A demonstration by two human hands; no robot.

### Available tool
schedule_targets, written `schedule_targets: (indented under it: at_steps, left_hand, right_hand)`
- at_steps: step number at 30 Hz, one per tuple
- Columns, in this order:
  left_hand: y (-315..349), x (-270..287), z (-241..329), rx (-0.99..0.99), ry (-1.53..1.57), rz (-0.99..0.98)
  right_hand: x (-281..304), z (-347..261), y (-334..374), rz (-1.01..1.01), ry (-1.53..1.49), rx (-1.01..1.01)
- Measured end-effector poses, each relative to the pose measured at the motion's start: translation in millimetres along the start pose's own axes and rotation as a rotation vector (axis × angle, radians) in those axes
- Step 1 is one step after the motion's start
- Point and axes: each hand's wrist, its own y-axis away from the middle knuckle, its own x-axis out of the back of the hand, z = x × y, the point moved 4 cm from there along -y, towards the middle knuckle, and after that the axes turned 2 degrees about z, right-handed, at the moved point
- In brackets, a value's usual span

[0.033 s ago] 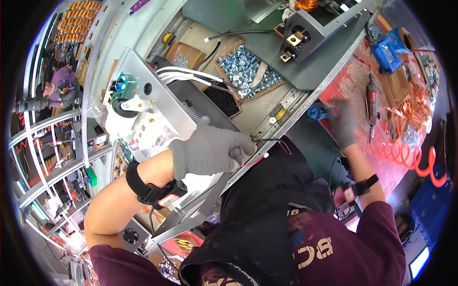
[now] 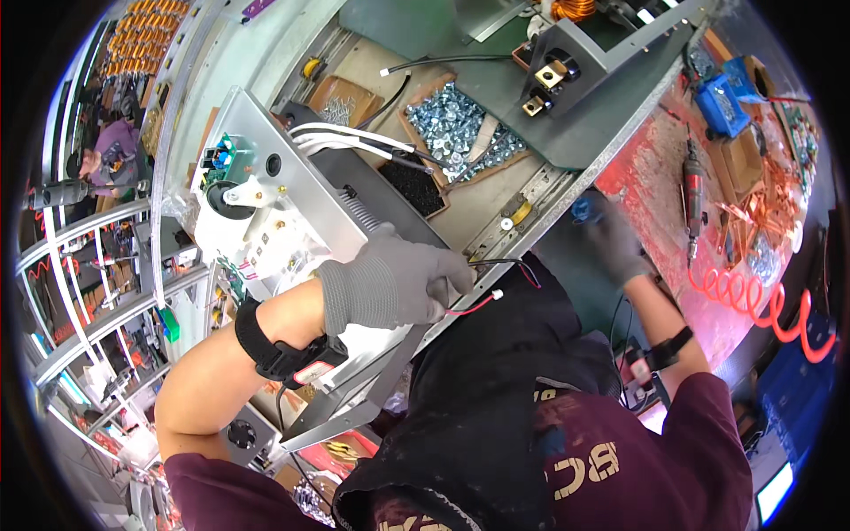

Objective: Assembling and wiring an industrial electronic chassis using an air screwdriver and various components.

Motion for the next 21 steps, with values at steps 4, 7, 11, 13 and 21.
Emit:
schedule_targets:
  at_steps: [4,7,11,13,21]
  left_hand:
    - [5.1,17.8,4.6,0.018,0.298,-0.048]
    - [46.2,49.6,-0.6,0.079,0.93,0.199]
    - [122.3,91.7,-21.9,0.205,0.736,0.619]
    - [151.8,101.8,-41.2,0.425,0.459,0.875]
    - [122.8,34.5,-11.0,0.074,-1.341,0.888]
  right_hand:
    - [-138.9,-5.6,43.4,-0.865,-0.411,-0.676]
    - [-183.2,-15.6,44.3,-0.959,-0.39,-0.335]
    - [-168.9,-32.9,51.7,-1.169,-0.337,0.02]
    - [-136.7,-41.3,52.2,-1.209,-0.471,-0.095]
    - [22.2,-142.5,-25.9,-0.369,-0.827,0.15]
